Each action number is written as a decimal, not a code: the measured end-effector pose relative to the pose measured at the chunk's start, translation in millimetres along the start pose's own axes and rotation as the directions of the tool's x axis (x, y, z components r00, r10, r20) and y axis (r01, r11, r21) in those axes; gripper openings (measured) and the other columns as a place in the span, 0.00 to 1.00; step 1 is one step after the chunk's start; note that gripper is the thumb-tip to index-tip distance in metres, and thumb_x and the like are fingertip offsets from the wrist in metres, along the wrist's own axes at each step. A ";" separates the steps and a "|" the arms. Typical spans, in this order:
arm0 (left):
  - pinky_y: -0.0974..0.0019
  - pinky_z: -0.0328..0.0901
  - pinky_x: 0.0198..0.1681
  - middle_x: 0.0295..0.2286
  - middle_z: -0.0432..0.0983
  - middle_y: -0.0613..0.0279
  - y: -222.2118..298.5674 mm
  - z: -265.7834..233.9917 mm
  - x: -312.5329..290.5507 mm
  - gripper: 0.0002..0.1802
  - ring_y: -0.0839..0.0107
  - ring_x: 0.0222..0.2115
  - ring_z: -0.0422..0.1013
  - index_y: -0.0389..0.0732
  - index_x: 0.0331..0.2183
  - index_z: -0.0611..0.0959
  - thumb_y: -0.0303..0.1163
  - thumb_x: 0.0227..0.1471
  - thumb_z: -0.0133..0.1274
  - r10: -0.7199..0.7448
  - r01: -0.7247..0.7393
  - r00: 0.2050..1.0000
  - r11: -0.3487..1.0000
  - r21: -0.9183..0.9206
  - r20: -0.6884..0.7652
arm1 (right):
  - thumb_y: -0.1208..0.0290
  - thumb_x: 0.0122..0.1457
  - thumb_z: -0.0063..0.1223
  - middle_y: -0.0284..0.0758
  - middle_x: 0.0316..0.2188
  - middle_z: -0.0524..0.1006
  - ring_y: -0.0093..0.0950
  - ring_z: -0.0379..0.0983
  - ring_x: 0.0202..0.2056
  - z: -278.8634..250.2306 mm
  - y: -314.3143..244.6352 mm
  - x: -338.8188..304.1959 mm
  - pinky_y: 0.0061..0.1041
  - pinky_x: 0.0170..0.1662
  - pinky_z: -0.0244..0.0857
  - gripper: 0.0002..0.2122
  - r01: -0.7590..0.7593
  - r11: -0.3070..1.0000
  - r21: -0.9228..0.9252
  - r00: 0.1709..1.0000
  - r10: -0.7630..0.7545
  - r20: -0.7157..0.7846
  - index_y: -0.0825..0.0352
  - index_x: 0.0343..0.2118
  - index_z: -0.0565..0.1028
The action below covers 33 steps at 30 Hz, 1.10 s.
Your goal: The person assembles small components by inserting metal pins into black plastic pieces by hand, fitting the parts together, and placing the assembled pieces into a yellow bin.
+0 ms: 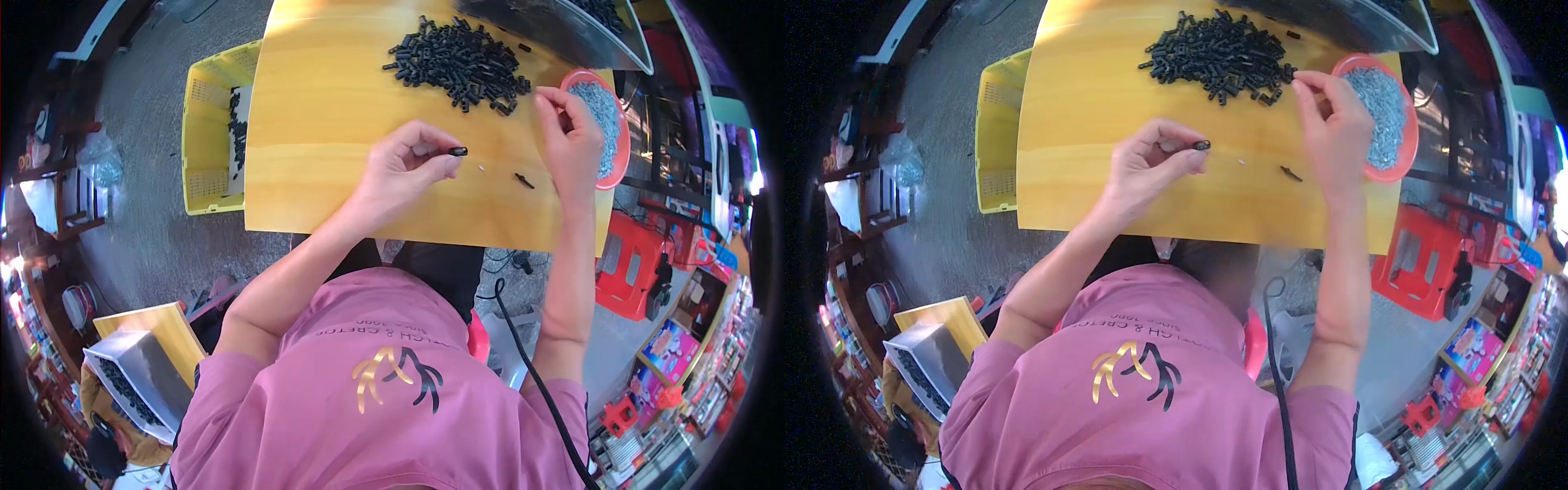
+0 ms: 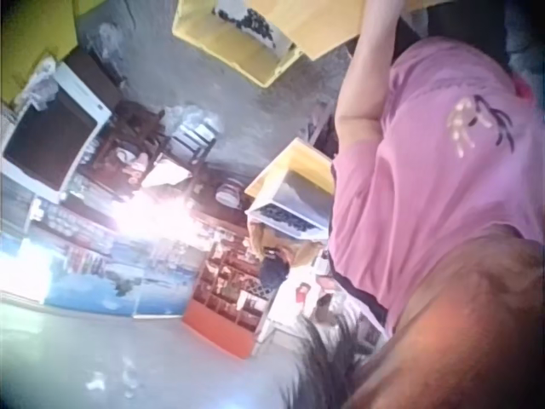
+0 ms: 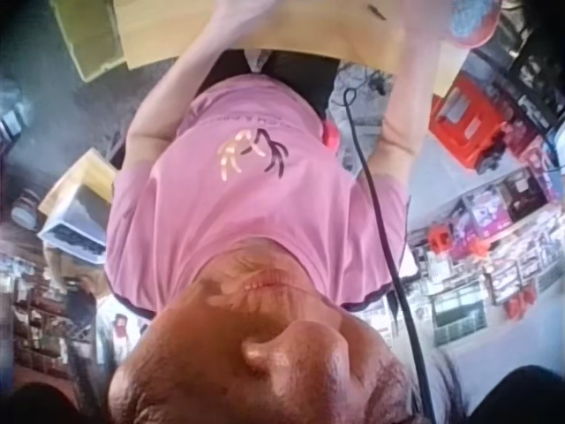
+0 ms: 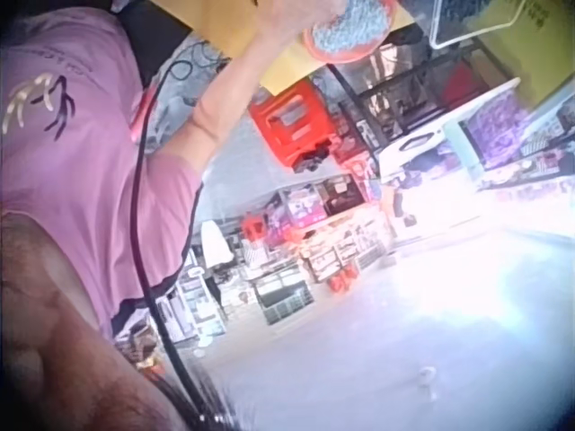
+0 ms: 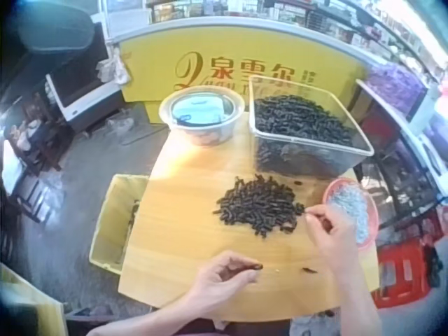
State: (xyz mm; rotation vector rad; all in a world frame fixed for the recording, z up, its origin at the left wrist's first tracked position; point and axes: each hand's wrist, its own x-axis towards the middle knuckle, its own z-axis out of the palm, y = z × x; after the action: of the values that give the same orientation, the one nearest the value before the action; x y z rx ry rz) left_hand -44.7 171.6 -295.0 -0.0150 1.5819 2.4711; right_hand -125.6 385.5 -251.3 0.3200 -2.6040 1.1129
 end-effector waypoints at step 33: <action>0.74 0.69 0.39 0.32 0.77 0.62 1.3 -3.3 1.3 0.09 0.78 0.33 0.73 0.34 0.38 0.76 0.22 0.53 0.56 -0.028 0.027 0.999 0.999 0.044 0.021 | 0.73 0.55 0.56 0.34 0.30 0.76 0.32 0.74 0.26 -3.9 9.5 -8.5 0.28 0.30 0.66 0.04 0.073 0.960 -0.270 0.988 -0.032 0.153 0.63 0.33 0.78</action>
State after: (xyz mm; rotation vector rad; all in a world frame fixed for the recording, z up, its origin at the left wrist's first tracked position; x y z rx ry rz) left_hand -46.6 168.3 -295.4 -0.0036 1.6159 2.4077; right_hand -120.0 395.5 -258.0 0.4193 -2.8160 0.7206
